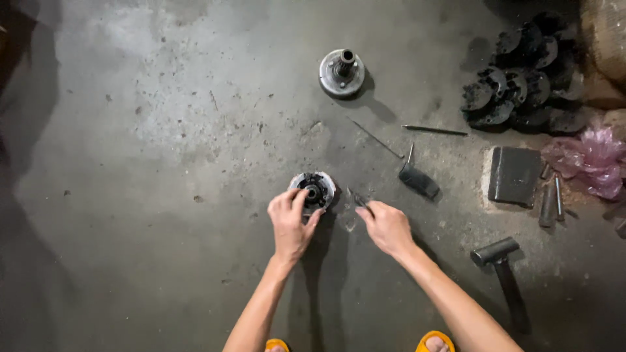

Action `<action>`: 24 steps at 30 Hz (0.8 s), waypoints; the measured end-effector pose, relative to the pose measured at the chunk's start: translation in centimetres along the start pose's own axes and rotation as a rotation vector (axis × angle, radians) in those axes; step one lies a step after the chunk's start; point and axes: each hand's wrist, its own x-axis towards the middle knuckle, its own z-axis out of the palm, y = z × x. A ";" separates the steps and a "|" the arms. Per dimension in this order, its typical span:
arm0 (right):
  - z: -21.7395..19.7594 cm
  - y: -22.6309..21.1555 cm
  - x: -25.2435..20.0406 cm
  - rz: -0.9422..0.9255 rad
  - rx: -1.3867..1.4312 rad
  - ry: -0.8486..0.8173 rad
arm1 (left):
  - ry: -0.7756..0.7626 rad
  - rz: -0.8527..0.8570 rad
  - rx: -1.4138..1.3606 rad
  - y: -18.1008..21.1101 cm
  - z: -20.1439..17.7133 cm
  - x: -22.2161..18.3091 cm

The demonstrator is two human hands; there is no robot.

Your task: Disassembling and cleaning motorcycle wheel hub and brake components

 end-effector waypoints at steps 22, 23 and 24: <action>1.8 3.5 0.1 -0.303 -0.010 0.359 | -0.370 0.490 0.274 -2.9 5.1 3.1; 1.7 2.9 0.0 -0.306 -0.010 0.359 | -0.368 0.489 0.276 -1.8 3.8 3.2; 1.6 2.3 -0.2 -0.273 0.146 0.301 | -0.302 0.285 0.063 -0.7 2.6 3.3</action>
